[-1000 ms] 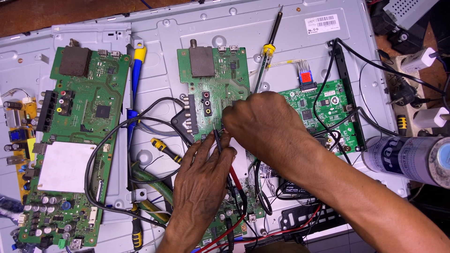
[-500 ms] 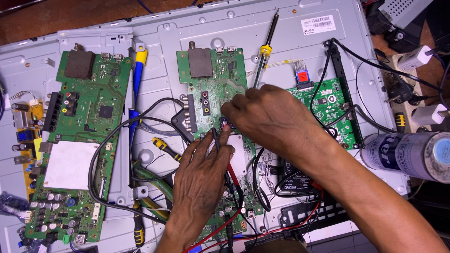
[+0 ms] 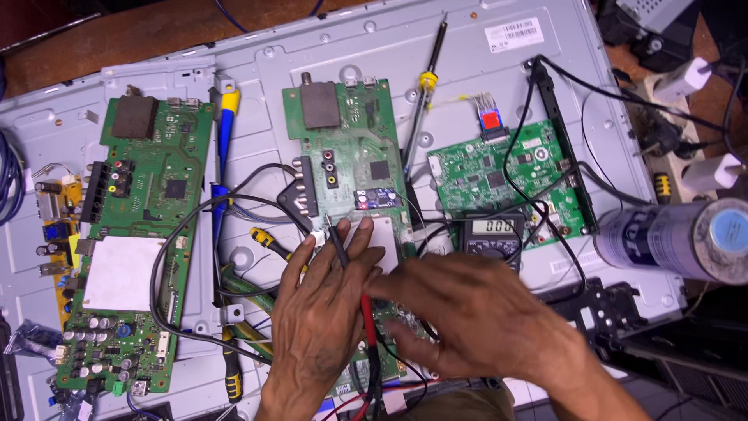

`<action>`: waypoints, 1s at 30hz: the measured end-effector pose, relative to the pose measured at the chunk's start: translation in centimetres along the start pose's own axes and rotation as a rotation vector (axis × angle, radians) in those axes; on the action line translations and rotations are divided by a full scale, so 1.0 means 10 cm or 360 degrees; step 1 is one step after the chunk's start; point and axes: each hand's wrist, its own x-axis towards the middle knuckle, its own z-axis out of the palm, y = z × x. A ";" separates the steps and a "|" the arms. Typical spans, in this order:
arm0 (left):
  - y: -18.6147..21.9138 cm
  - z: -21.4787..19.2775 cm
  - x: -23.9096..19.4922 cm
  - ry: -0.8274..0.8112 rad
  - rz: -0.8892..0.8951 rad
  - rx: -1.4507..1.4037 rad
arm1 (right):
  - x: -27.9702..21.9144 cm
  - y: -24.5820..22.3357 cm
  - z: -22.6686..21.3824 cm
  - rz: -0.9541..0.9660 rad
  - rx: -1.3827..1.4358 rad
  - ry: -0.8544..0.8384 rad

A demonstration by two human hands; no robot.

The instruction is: The person uses a multimeter to test various points on several green circuit boards laid out on a workbench. They move the multimeter probes between different components and connectors on the boards, checking electrical readings displayed on the multimeter's screen.

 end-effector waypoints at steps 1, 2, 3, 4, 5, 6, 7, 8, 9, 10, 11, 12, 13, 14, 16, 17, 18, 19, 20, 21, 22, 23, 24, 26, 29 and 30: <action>0.04 -0.02 -0.04 -0.0012 0.0010 -0.0003 | -0.05 -0.02 0.09 0.0013 0.0005 0.0007; 0.08 -0.03 -0.06 -0.0004 0.0032 -0.0023 | -0.11 -0.03 0.17 -0.0048 0.0053 0.0089; 0.12 -0.05 -0.08 0.0004 0.0055 -0.0042 | -0.17 -0.05 0.25 -0.0110 0.0100 0.0170; 0.12 -0.05 -0.10 0.0002 0.0078 -0.0052 | -0.19 -0.05 0.31 -0.0092 0.0086 0.0181; 0.12 -0.06 -0.13 0.0000 0.0043 -0.0219 | -0.20 -0.04 0.37 -0.0164 0.0057 0.0326; 0.11 -0.07 -0.15 -0.0008 0.0006 -0.0382 | -0.21 -0.04 0.43 -0.0241 0.0030 0.0471; 0.12 -0.06 -0.18 -0.0015 0.0026 -0.0389 | -0.23 -0.03 0.46 -0.0225 0.0020 0.0483; 0.13 -0.05 -0.23 -0.0047 -0.0013 -0.0396 | -0.26 -0.03 0.50 -0.0251 0.0016 0.0544; 0.14 -0.05 -0.27 -0.0078 -0.0052 -0.0403 | -0.27 -0.03 0.53 -0.0277 0.0011 0.0605; 0.14 -0.03 -0.32 -0.0083 -0.0036 -0.0403 | -0.30 -0.03 0.55 -0.0269 0.0003 0.0617; 0.13 -0.01 -0.37 -0.0085 -0.0102 -0.0385 | -0.32 -0.02 0.57 -0.0269 0.0033 0.0694; 0.14 -0.01 -0.45 -0.0093 -0.0188 -0.0364 | -0.35 -0.04 0.60 -0.0273 0.0080 0.0762; 0.16 -0.01 -0.40 -0.0103 -0.0193 -0.0361 | -0.42 -0.04 0.58 -0.0268 0.0090 0.0763; 0.18 -0.02 -0.39 0.0062 -0.0179 -0.0372 | -0.49 -0.04 0.57 -0.0127 0.0271 0.0782; 0.21 -0.05 -0.45 0.0198 -0.0208 -0.0369 | -0.61 -0.06 0.60 0.0026 0.0501 0.0769; 0.22 -0.07 -0.52 0.0177 -0.0289 -0.0329 | -0.67 -0.07 0.61 0.0096 0.0511 0.0874; 0.22 -0.06 -0.54 0.0173 -0.0348 -0.0296 | -0.73 -0.06 0.62 0.0164 0.0494 0.0986; 0.23 -0.03 -0.58 0.0159 -0.0371 -0.0293 | -0.76 -0.07 0.63 0.0171 0.0516 0.0971; 0.23 -0.01 -0.61 0.0222 -0.0429 -0.0380 | -0.79 -0.07 0.65 0.0254 0.0497 0.0918; 0.24 0.01 -0.64 0.0286 -0.0488 -0.0466 | -0.81 -0.07 0.66 0.0335 0.0477 0.0863; 0.25 0.01 -0.65 0.0274 -0.0506 -0.0459 | -0.77 -0.09 0.64 0.0340 0.0496 0.0852; 0.26 0.00 -0.66 0.0272 -0.0534 -0.0575 | -0.73 -0.10 0.61 0.0330 0.0607 0.0740; 0.27 0.00 -0.64 0.0284 -0.0551 -0.0691 | -0.67 -0.10 0.57 0.0310 0.0705 0.0633; 0.22 0.03 -0.66 0.0224 -0.0424 -0.0755 | -0.65 -0.07 0.59 0.0366 0.0692 0.0638; 0.21 0.02 -0.61 0.0120 -0.0289 -0.0838 | -0.63 -0.04 0.51 0.0377 0.0659 0.0605; 0.23 0.01 -0.58 0.0073 -0.0290 -0.0857 | -0.63 -0.04 0.47 0.0336 0.0646 0.0565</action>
